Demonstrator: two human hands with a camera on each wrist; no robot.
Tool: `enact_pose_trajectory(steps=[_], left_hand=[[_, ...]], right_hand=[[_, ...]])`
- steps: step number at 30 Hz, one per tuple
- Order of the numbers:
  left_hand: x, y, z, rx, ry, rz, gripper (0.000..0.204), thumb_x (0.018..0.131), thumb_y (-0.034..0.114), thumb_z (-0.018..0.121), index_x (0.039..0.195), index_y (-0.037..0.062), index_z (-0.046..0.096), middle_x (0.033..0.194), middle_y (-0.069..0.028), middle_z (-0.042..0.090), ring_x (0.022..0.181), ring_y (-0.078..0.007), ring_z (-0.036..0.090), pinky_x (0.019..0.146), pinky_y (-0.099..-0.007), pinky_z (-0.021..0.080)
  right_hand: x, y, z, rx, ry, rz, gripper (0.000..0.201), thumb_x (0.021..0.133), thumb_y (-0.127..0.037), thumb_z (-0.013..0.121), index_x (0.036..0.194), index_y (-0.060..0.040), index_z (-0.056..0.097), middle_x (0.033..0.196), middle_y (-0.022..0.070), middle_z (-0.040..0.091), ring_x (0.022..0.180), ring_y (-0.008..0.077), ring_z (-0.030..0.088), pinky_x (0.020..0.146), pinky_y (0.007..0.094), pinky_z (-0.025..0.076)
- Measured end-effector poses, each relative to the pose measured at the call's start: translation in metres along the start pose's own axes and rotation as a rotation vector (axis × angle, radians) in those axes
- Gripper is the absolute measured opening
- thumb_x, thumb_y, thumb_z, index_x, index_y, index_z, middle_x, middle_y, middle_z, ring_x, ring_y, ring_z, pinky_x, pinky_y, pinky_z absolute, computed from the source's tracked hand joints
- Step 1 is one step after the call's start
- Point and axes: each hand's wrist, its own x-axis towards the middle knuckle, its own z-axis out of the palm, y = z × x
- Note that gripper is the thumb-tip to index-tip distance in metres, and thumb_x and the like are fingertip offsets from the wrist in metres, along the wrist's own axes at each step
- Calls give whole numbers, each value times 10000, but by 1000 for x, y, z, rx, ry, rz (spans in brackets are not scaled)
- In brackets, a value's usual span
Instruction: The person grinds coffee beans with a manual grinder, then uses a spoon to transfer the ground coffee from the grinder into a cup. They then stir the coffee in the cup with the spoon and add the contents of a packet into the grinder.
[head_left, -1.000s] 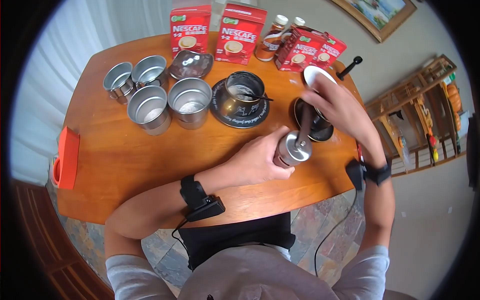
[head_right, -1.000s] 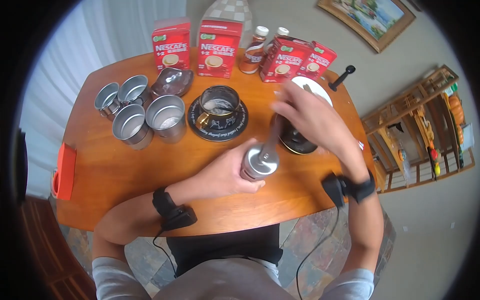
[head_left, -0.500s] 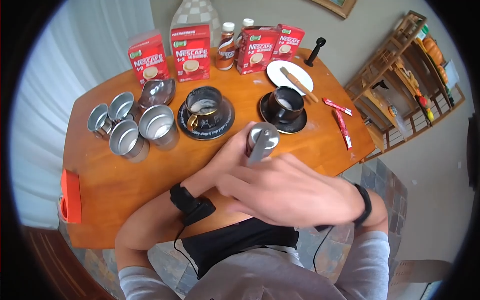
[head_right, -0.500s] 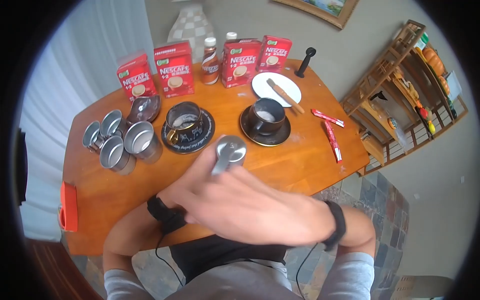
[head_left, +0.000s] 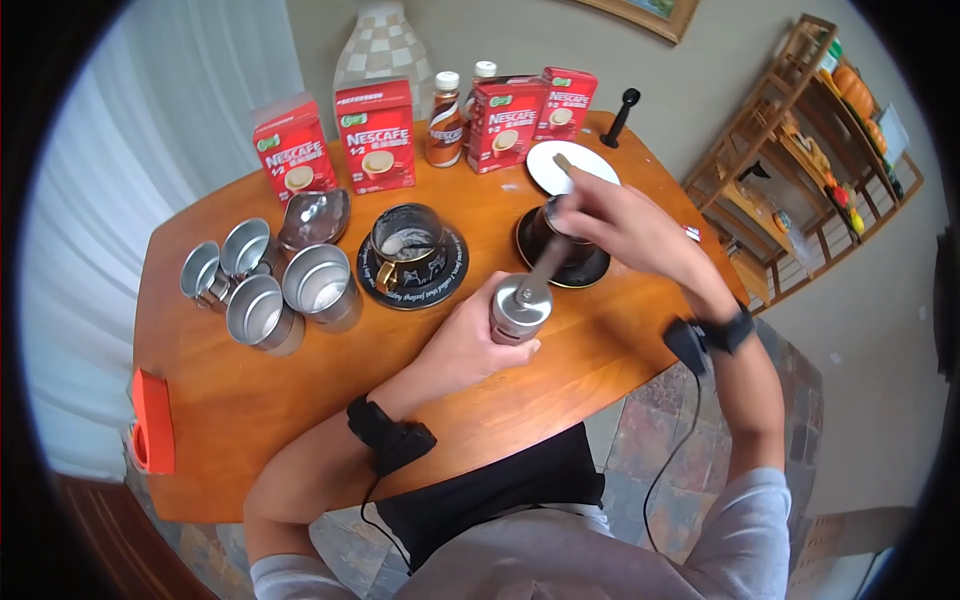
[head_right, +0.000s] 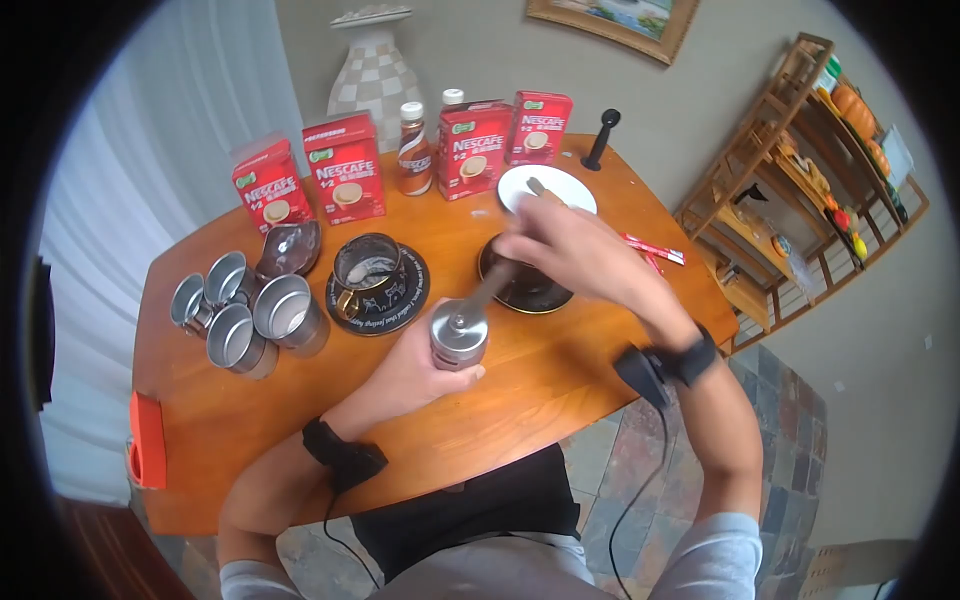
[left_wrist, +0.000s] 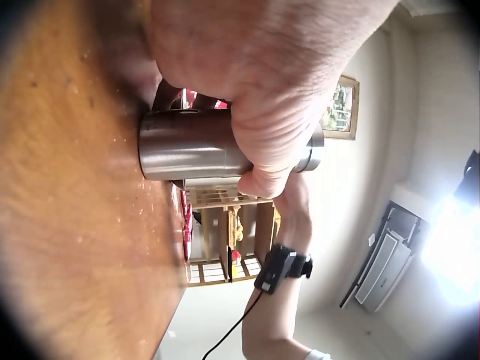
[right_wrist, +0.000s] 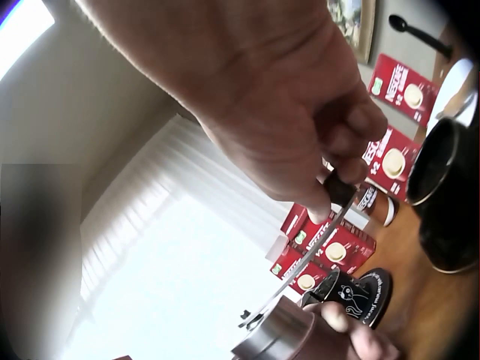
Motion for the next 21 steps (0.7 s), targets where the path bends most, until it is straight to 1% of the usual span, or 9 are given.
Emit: enact_pose_trajectory(steps=[3,5,9,12,14,16,19,20,21], left_hand=[[1,1,-2,-5,-3,-5,565,837,94,820,1320,33,533,1095,-25,608,1030,-114,611,955,-318,506],[1,-3,-1,9,-2,25,555,833,95,823,1305,33,537,1098,-24,605,1026,-112,610,954,-320,507],[1,-3,1,-51,6,16,533,831,115,849,1267,49,550,1110,-40,640,1021,-111,619,929,-311,526],[4,-25,-7,-751,-260,-111,479,924,269,841,1256,65,563,1050,19,622,966,-79,606,893,-307,527],[8,-29,-12,-845,-308,-99,471,936,280,829,1261,63,565,1039,17,628,967,-87,612,893,-313,526],[6,-16,-8,-438,-168,31,479,920,236,826,1276,52,565,1054,-7,648,993,-107,627,909,-322,526],[0,-3,1,163,25,234,498,895,170,822,1299,36,564,1077,-42,678,1031,-137,649,932,-337,526],[-4,-4,0,59,46,5,548,844,116,822,1311,28,548,1129,-81,683,1058,-152,654,954,-347,529],[-1,-11,-2,18,14,-15,557,844,125,827,1314,32,542,1124,-90,673,1041,-156,656,956,-349,529]], right_hand=[[-64,-10,-13,81,-85,217,219,1005,-253,722,1025,-66,610,855,86,709,828,225,729,729,355,523],[-94,-44,-18,82,-194,186,238,980,-264,757,1027,-84,609,828,86,697,767,259,727,674,371,529],[-100,-94,13,67,-359,-290,220,964,-244,751,1054,-100,610,825,114,693,729,343,704,606,419,535],[-70,-125,48,0,-283,-431,258,985,-282,725,1052,-70,594,787,92,642,721,342,689,604,463,543],[-28,-130,66,-30,-317,-467,289,994,-315,701,1055,-58,584,782,105,655,721,375,692,610,487,538],[11,-125,74,-137,-242,-578,318,1000,-342,679,1050,-44,579,794,125,679,720,394,699,612,499,535],[70,-99,80,-276,-24,-429,322,1003,-350,663,1041,-41,580,842,156,718,777,404,712,661,487,546],[83,-81,68,-267,-60,-327,321,1007,-355,658,1043,-46,579,848,162,718,808,409,710,688,482,545],[86,-67,56,-258,-101,-231,319,1010,-359,653,1045,-51,577,854,168,717,840,414,707,716,477,543]])
